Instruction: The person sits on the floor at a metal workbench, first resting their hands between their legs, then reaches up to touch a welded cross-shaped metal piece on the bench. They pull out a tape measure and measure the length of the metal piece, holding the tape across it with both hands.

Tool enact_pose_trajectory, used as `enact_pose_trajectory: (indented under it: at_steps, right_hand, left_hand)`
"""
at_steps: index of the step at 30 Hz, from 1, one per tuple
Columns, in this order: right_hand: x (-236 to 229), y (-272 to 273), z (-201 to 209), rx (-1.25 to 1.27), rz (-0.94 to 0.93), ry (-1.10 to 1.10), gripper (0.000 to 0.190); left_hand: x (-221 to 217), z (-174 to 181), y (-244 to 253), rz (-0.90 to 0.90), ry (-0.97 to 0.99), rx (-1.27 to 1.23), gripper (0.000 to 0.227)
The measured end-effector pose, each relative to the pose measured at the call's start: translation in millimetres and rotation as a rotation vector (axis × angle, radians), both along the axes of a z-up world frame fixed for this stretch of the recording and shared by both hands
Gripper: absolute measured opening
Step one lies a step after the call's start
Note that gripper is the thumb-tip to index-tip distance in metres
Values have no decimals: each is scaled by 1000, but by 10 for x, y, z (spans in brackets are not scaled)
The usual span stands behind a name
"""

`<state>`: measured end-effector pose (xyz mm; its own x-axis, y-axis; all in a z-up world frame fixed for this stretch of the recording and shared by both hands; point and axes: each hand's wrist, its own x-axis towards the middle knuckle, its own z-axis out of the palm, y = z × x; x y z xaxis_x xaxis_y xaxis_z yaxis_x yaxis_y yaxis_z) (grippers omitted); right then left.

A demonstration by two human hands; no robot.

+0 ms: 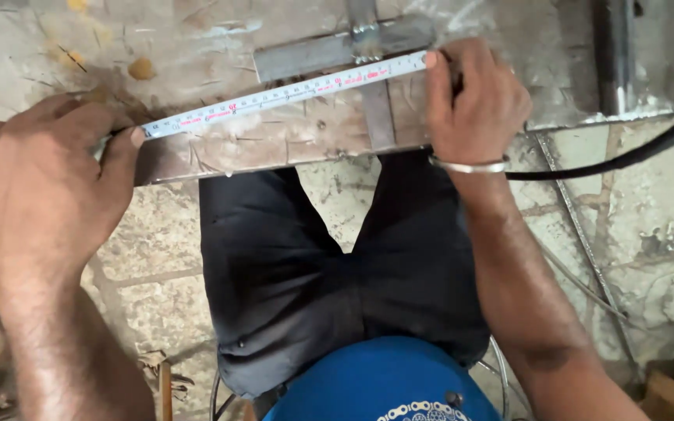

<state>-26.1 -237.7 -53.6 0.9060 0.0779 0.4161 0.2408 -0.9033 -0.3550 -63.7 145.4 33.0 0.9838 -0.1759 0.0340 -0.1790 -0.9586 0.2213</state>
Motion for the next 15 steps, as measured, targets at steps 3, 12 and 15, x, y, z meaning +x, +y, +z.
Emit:
enact_pose_trajectory:
  at_steps: [3,12,15]
  right_hand:
    - [16,60,-1,-5,-15,2,18]
    - [-23,55,5,41,-29,77,12]
    - [-28,64,24,37,-23,84,11]
  left_hand:
    - [41,1,23,23,52,42,15]
    - [138,154,-151,33,77,112,10]
    - [171,180,-190,73,113,90,10]
